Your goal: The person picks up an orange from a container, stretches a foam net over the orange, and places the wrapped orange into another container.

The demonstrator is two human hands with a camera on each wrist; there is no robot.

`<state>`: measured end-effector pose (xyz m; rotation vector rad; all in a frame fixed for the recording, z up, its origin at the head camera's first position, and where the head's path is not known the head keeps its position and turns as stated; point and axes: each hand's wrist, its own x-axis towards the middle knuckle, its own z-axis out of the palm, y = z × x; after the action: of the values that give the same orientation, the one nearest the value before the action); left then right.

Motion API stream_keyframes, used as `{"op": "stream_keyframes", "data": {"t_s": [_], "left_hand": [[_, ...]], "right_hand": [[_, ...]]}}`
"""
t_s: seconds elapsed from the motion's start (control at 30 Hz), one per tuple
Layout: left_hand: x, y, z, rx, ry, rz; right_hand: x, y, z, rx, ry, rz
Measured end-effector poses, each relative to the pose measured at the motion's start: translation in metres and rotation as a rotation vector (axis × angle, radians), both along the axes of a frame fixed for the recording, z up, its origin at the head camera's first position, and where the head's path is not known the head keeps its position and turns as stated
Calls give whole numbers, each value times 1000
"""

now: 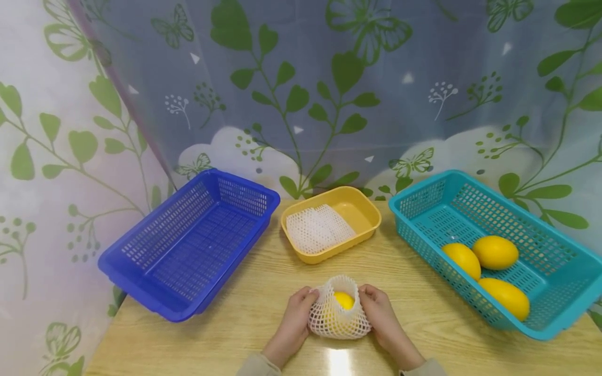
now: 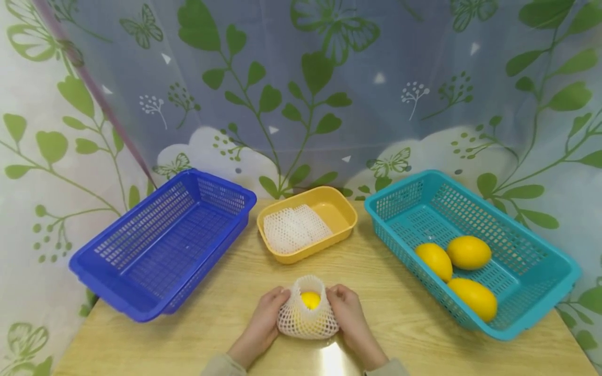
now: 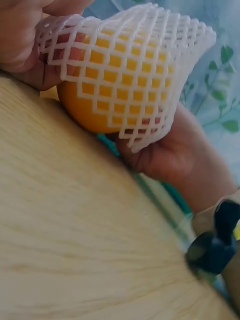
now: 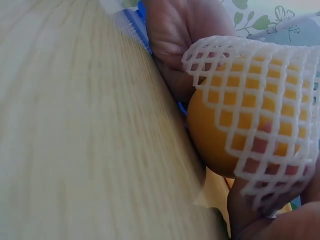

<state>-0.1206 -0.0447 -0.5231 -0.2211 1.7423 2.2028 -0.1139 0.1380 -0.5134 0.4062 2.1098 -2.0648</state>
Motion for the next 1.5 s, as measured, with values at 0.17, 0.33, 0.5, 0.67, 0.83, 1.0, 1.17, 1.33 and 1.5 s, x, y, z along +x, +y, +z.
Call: {"op": "stream_keyframes", "data": {"t_s": [0.17, 0.33, 0.5, 0.67, 0.83, 1.0, 1.17, 1.33, 1.5], "left_hand": [[1, 2, -3, -239, 143, 3], [3, 3, -6, -326, 297, 84], [5, 2, -9, -362, 444, 208], [7, -1, -9, -366, 709, 217], [11, -4, -9, -266, 875, -146], [14, -5, -12, -350, 826, -386], [16, -2, -11, -499, 801, -365], [18, -1, -9, -593, 764, -338], [19, -2, -7, -634, 711, -335]], "right_hand": [[1, -1, 0, 53, 19, 7], [0, -1, 2, 89, 31, 9], [0, -1, 3, 105, 29, 14], [-1, -1, 2, 103, 34, 12], [0, -1, 2, 110, 47, 7], [2, -2, 0, 107, 70, 12], [2, -2, -2, 162, 138, 5], [2, 1, -4, 311, 204, -2], [2, 1, -5, 374, 258, 0]]}}
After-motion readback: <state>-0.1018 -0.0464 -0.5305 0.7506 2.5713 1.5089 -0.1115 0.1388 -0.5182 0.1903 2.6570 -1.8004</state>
